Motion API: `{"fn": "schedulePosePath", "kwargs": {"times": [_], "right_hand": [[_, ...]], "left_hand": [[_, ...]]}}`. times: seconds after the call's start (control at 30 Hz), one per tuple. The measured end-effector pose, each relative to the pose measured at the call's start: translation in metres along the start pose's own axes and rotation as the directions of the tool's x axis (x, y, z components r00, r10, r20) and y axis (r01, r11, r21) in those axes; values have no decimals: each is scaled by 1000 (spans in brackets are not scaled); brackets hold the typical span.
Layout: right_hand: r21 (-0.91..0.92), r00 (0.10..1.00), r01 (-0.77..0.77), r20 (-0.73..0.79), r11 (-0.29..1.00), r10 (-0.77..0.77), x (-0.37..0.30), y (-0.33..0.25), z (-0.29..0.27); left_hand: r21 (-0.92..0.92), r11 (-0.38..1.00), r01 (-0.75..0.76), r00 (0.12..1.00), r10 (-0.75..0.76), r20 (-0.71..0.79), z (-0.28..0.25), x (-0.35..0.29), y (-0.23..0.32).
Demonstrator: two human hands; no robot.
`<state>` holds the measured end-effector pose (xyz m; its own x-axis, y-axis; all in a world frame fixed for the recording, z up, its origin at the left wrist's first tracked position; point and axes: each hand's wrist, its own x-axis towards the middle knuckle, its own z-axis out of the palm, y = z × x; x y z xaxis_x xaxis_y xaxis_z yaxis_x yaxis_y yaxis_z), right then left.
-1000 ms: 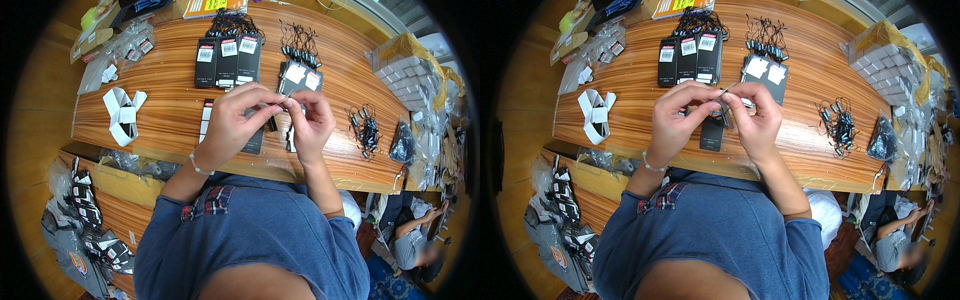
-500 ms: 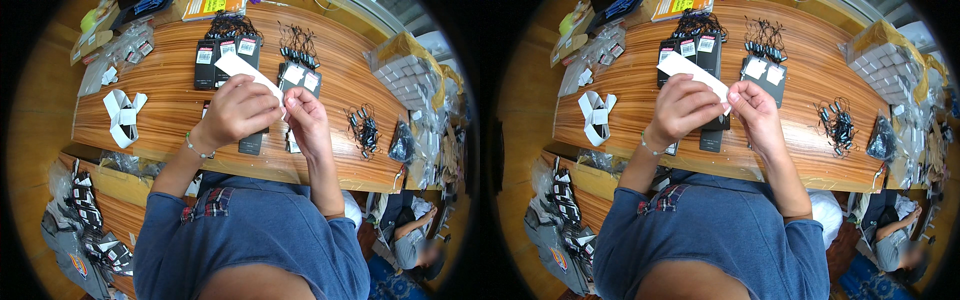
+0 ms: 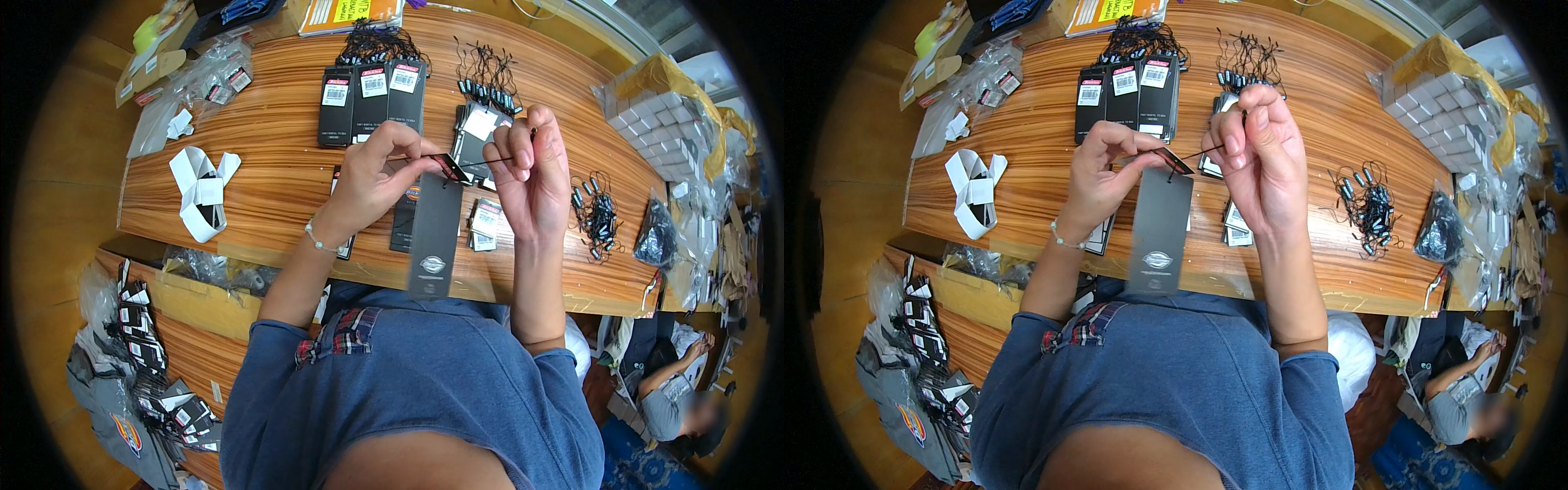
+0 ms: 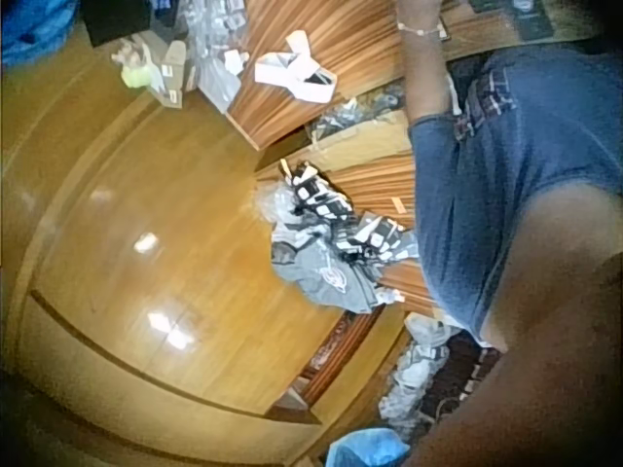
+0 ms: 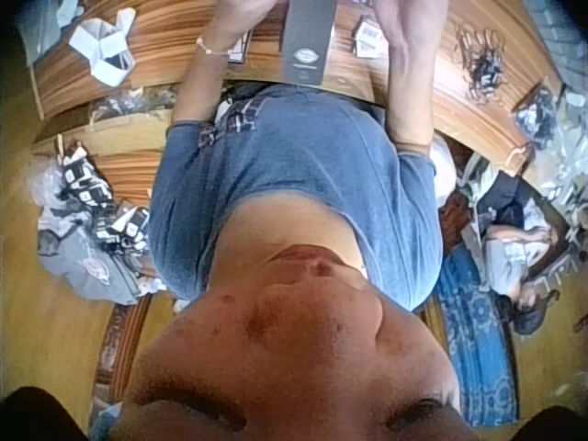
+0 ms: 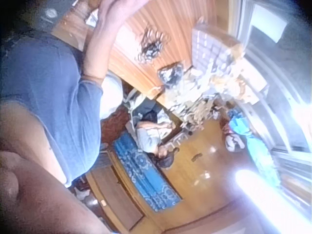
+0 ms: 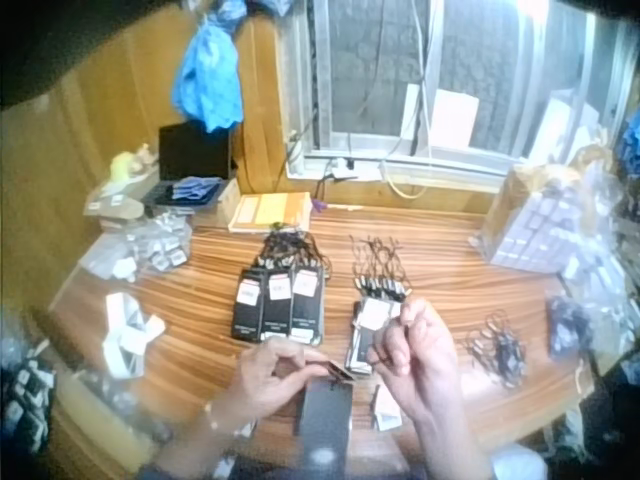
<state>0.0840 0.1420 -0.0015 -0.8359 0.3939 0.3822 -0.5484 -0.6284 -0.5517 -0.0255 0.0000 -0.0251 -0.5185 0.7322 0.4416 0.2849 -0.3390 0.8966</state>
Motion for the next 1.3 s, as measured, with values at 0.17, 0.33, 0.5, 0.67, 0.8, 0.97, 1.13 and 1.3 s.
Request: {"fn": "schedulePosePath", "kwargs": {"times": [0.17,0.33,0.5,0.67,0.8,0.97,1.13,1.3], "right_hand": [[182,996,-17,-80,983,32,0,5,-1],[219,998,-50,-35,975,59,-3,7,-3],[329,999,-31,-21,944,40,-3,9,-2],[412,993,-2,-103,911,48,-3,10,1],[409,993,22,-111,912,26,-3,9,-1],[415,991,54,-131,908,1,-2,2,-8],[455,996,66,-87,888,-29,-2,-5,-15],[432,993,82,-111,898,-37,-3,-10,-16]], "left_hand": [[-29,996,87,984,-81,156,-6,3,2],[-273,940,206,968,-155,198,1,0,-3],[-426,829,362,928,-279,245,5,-4,-13],[241,965,-103,979,55,197,19,-3,-8],[400,910,-109,981,32,194,27,-5,-2],[70,966,248,962,-254,102,25,-11,-8],[-231,966,117,975,-156,-159,34,-10,-3],[111,992,60,998,-63,22,21,-6,6]]}}
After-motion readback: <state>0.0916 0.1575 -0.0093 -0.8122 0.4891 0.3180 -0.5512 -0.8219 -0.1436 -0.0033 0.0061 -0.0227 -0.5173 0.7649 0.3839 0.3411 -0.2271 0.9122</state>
